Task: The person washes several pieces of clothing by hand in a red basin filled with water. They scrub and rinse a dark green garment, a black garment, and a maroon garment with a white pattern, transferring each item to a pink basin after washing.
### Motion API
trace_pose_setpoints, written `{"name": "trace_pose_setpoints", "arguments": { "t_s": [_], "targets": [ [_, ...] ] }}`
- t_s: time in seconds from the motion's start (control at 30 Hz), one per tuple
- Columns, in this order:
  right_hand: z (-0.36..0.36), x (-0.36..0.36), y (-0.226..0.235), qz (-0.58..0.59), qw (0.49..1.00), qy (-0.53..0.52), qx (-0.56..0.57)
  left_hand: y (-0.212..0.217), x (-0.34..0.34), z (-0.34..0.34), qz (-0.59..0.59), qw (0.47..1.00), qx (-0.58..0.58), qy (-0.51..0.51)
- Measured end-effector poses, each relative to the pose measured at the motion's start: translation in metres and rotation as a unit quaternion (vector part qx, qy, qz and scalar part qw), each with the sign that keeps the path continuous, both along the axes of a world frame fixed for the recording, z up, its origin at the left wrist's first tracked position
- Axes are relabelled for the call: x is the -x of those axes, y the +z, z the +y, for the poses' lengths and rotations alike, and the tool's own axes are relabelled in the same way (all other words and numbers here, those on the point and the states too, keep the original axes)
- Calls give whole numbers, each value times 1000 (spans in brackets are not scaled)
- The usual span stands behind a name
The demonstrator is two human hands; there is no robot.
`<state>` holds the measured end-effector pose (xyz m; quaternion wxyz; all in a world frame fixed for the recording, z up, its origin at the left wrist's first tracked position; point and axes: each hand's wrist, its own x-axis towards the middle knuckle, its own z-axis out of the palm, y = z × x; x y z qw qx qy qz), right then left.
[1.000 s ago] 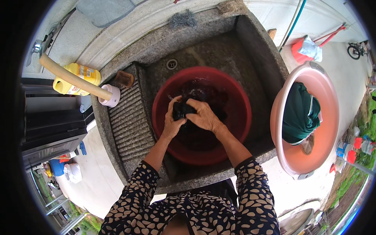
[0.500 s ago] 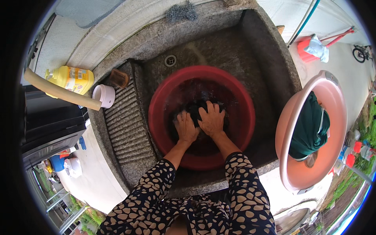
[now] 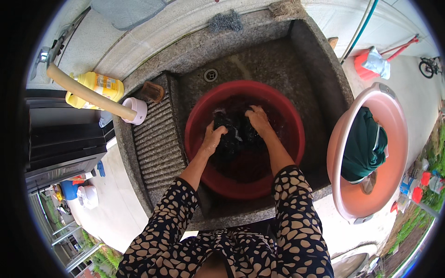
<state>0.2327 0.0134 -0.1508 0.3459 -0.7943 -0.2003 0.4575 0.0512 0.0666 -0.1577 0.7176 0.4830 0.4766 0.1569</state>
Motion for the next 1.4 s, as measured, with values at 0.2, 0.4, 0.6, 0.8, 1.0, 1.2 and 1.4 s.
{"name": "trace_pose_setpoints", "arguments": {
  "t_s": [0.2, 0.4, 0.6, 0.8, 1.0, 1.2, 1.4],
  "targets": [
    [-52, 27, 47, -90, 918, 265, -281, 61, 25, -48, 60, 888, -421, -172],
    [-72, 45, 16, -349, 850, 379, -112, 15, 19, -77, 270, 849, -415, -182],
    [-44, 62, -30, -408, 851, 330, -24, -13, -7, -60, 452, 763, -336, -316],
    [-14, 36, -69, -227, 906, 354, 46, -14, -7, -39, 344, 832, -313, -303],
    [3, 9, -12, -166, 950, 252, 83, -3, 12, -16, 262, 939, -137, -174],
    [-30, 16, 138, -73, 931, 344, -97, 64, 7, -35, 183, 818, -510, -193],
    [-77, -4, 242, 15, 933, 182, -310, 147, 2, -2, -30, 937, -254, -238]
  ]
}}
